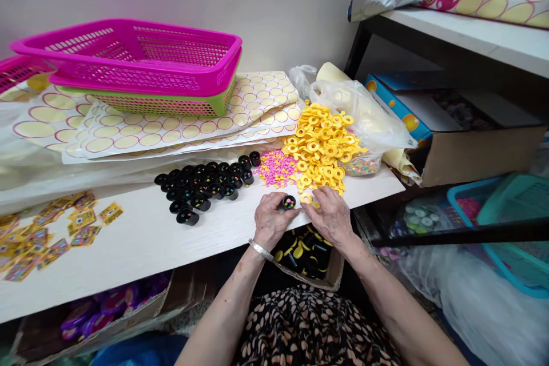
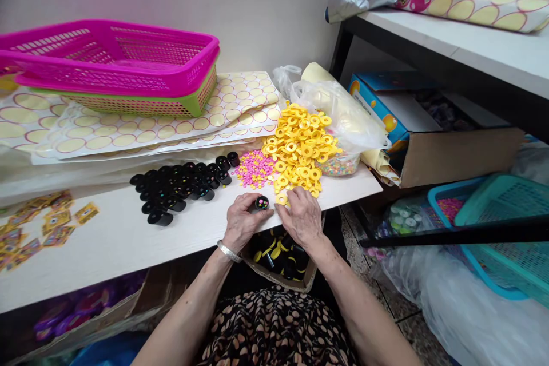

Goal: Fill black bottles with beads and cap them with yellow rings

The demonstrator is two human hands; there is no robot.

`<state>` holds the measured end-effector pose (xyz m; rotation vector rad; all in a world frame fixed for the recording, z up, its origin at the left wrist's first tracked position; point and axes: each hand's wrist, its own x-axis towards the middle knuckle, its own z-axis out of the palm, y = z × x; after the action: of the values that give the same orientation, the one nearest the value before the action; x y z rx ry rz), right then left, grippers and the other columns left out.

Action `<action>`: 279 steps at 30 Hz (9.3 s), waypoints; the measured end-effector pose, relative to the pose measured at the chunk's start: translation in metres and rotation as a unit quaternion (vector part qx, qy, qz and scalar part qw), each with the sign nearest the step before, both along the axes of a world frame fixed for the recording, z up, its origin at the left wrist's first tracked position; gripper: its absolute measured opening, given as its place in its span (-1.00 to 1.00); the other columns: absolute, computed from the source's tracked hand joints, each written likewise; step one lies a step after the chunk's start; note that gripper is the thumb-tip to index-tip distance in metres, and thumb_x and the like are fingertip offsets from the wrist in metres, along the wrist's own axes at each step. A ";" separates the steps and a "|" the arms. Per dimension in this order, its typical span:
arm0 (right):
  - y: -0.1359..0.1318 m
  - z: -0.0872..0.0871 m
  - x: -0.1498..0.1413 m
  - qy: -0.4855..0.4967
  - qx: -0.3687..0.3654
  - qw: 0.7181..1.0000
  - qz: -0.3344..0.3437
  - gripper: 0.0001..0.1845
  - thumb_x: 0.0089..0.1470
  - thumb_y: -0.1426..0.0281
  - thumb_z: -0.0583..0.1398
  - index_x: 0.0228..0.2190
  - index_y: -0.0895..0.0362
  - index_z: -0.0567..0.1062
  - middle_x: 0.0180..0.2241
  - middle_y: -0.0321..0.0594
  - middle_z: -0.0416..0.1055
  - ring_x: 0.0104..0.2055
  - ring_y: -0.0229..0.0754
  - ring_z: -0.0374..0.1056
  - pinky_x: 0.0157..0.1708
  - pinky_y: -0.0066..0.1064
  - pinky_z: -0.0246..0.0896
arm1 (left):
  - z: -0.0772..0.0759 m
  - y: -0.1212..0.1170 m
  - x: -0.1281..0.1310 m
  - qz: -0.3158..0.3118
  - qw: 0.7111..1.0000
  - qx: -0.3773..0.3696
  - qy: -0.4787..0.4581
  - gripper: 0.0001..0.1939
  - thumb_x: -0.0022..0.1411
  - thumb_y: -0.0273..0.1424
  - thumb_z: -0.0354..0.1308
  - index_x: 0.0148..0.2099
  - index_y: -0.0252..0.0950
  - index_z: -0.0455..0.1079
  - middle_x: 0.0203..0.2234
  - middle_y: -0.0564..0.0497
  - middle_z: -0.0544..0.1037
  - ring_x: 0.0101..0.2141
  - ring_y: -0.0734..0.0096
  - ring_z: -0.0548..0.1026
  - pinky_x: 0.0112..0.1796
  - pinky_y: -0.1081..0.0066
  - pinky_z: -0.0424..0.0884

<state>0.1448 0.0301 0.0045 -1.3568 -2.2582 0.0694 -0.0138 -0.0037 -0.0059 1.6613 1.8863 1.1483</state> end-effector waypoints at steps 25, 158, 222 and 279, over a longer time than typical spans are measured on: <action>0.004 0.044 -0.031 -0.104 -0.056 0.981 0.156 -0.81 0.08 0.33 0.11 -0.26 0.11 0.44 -0.28 -0.17 0.36 -0.23 -0.08 0.15 -0.26 -0.28 -0.01 | -0.001 -0.002 0.001 -0.015 1.000 -0.021 0.009 -0.89 -0.02 -0.49 0.11 -0.38 -0.22 0.41 -0.41 0.05 0.46 -0.31 0.35 0.33 -0.26 0.38 0.28; -0.053 -0.016 0.013 0.011 -0.365 0.922 0.126 -0.72 -0.05 0.42 0.17 -0.22 0.18 0.41 -0.19 -0.07 0.35 -0.09 -0.06 0.24 -0.16 -0.33 0.13 | 0.015 -0.018 -0.096 0.272 0.888 0.036 0.369 -0.60 0.13 -0.11 0.06 -0.20 -0.36 0.39 -0.32 -0.15 0.42 -0.27 0.19 0.35 -0.30 0.33 0.24; 0.013 0.018 -0.054 -0.016 -0.288 0.941 0.175 -0.77 0.01 0.53 0.02 -0.50 0.16 0.46 -0.50 -0.26 0.38 -0.40 -0.26 0.27 -0.39 -0.48 0.06 | -0.003 -0.024 -0.033 0.043 0.996 -0.009 -0.073 -0.75 0.01 -0.43 0.22 -0.20 -0.25 0.38 -0.39 0.07 0.44 -0.45 0.52 0.36 -0.42 0.51 0.28; 0.007 0.033 -0.081 -0.131 0.007 0.957 0.258 -0.80 0.03 0.58 0.04 -0.45 0.19 0.44 -0.46 -0.16 0.27 -0.36 -0.14 0.06 -0.35 -0.33 -0.02 | -0.003 -0.023 -0.033 0.012 0.997 0.009 -0.081 -0.79 0.01 -0.54 0.10 -0.26 -0.24 0.41 -0.34 0.07 0.49 -0.31 0.43 0.43 -0.26 0.46 0.32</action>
<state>0.0640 0.0371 0.0377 -0.7689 -2.7799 0.0540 -0.0471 -0.0263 -0.0085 1.5091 1.8033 1.2725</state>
